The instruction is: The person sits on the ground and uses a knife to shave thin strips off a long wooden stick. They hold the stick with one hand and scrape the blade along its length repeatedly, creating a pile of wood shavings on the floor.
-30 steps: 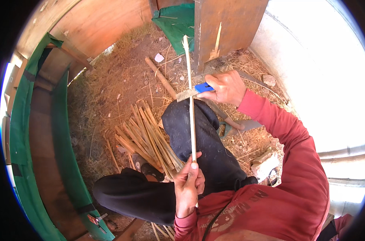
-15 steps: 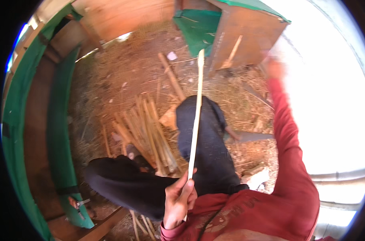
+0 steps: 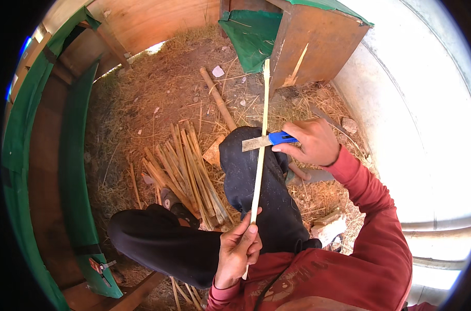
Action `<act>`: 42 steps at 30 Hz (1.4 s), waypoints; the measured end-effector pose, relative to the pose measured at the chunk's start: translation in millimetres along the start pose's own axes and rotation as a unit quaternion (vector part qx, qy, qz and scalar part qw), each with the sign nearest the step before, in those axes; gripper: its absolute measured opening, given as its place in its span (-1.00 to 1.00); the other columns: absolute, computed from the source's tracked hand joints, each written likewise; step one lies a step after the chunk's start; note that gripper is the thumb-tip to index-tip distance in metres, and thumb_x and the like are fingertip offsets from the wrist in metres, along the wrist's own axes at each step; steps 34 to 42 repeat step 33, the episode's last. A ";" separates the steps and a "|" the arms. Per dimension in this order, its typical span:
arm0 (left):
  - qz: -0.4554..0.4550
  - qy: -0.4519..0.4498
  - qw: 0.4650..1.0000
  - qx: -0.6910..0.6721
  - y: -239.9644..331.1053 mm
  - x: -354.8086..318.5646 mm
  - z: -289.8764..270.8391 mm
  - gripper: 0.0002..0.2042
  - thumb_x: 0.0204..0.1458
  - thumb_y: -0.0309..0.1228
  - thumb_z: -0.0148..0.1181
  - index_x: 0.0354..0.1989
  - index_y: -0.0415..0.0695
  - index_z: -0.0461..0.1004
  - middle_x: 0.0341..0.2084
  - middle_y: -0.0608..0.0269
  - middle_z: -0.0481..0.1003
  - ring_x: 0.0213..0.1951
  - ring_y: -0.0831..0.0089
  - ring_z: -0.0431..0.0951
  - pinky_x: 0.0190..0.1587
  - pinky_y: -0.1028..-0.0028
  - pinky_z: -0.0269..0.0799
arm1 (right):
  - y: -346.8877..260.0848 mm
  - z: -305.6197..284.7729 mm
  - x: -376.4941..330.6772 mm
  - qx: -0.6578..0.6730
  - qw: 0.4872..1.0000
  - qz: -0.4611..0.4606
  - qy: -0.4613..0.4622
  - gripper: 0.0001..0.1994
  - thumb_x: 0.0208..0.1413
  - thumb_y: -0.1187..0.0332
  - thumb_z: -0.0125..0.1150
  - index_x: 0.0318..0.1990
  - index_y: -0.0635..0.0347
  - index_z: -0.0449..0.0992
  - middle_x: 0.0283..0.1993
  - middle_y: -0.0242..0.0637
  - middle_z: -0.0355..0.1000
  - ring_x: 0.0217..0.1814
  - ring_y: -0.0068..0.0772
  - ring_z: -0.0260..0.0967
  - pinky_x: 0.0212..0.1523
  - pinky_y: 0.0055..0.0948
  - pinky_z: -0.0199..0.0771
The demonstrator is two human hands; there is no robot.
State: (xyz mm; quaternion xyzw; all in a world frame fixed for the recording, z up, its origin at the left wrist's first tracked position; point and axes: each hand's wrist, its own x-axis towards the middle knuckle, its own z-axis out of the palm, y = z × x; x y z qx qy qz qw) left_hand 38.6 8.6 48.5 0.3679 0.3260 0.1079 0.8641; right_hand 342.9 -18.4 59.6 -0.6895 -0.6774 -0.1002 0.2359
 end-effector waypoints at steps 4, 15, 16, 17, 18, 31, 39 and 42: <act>-0.018 -0.018 0.999 0.023 0.4 -5.4 1.6 -0.59 0.37 -0.38 -0.04 0.36 -0.17 0.27 -0.68 0.48 0.14 -0.67 0.73 0.06 -0.65 0.65 -0.04 | 14.6 12.2 6.4 -0.050 0.992 0.080 0.087 -0.62 0.14 -0.02 0.28 -0.33 0.16 0.48 -0.58 -0.18 0.42 -0.64 -0.10 0.39 -0.60 -0.23 0.31; 0.019 0.021 0.994 0.109 -8.6 -7.9 3.6 -0.59 0.35 -0.37 0.00 0.33 -0.21 0.30 -0.69 0.50 0.20 -0.66 0.75 0.10 -0.63 0.66 0.01 | 80.5 32.0 28.1 -0.074 0.988 0.082 0.107 -0.42 0.21 -0.30 -0.03 -0.44 0.10 0.38 -0.68 -0.40 0.33 -0.74 -0.31 0.29 -0.70 -0.34 0.28; 0.027 0.037 0.992 0.119 -8.7 -4.6 4.8 -0.59 0.35 -0.37 0.01 0.33 -0.21 0.30 -0.69 0.50 0.20 -0.66 0.75 0.10 -0.63 0.66 0.01 | 83.2 37.0 24.2 0.100 0.981 0.156 0.059 -0.40 0.23 -0.32 -0.08 -0.46 0.10 0.36 -0.69 -0.44 0.29 -0.75 -0.37 0.23 -0.71 -0.37 0.25; 0.009 0.030 0.994 0.104 -7.6 -4.6 0.9 -0.60 0.35 -0.38 0.01 0.33 -0.20 0.31 -0.69 0.50 0.20 -0.66 0.75 0.10 -0.64 0.67 0.00 | 78.0 40.6 22.5 0.273 0.936 0.223 0.007 -0.38 0.25 -0.33 -0.13 -0.48 0.10 0.34 -0.70 -0.49 0.24 -0.76 -0.42 0.16 -0.71 -0.40 0.23; 0.002 0.028 0.995 0.098 -8.0 -4.7 -1.8 -0.60 0.35 -0.38 0.01 0.33 -0.20 0.31 -0.69 0.50 0.20 -0.67 0.75 0.09 -0.64 0.67 0.00 | 73.3 41.4 22.8 0.435 0.854 0.281 -0.045 -0.35 0.27 -0.35 -0.18 -0.50 0.09 0.33 -0.71 -0.53 0.19 -0.77 -0.47 0.09 -0.71 -0.44 0.21; 0.004 0.001 0.993 0.120 -13.0 -14.9 -3.9 -0.58 0.35 -0.37 0.01 0.36 -0.16 0.28 -0.68 0.49 0.21 -0.66 0.76 0.13 -0.63 0.66 0.02 | 79.0 18.1 22.8 -0.183 0.968 0.006 0.171 -0.58 0.15 -0.11 0.22 -0.35 0.11 0.50 -0.58 -0.26 0.44 -0.60 -0.11 0.42 -0.56 -0.20 0.37; -0.018 -0.021 0.995 0.096 -10.4 -17.6 -1.7 -0.57 0.33 -0.39 0.04 0.36 -0.13 0.29 -0.70 0.47 0.23 -0.67 0.75 0.16 -0.62 0.66 0.08 | 125.1 10.1 21.2 -0.189 0.963 -0.078 0.174 -0.59 0.08 -0.09 0.31 -0.32 0.09 0.52 -0.53 -0.34 0.50 -0.56 -0.09 0.47 -0.56 -0.20 0.43; -0.018 -0.021 0.995 0.096 -10.4 -17.6 -1.7 -0.57 0.33 -0.39 0.04 0.36 -0.13 0.29 -0.70 0.47 0.23 -0.67 0.75 0.16 -0.62 0.66 0.08 | 125.1 10.1 21.2 -0.189 0.963 -0.078 0.174 -0.59 0.08 -0.09 0.31 -0.32 0.09 0.52 -0.53 -0.34 0.50 -0.56 -0.09 0.47 -0.56 -0.20 0.43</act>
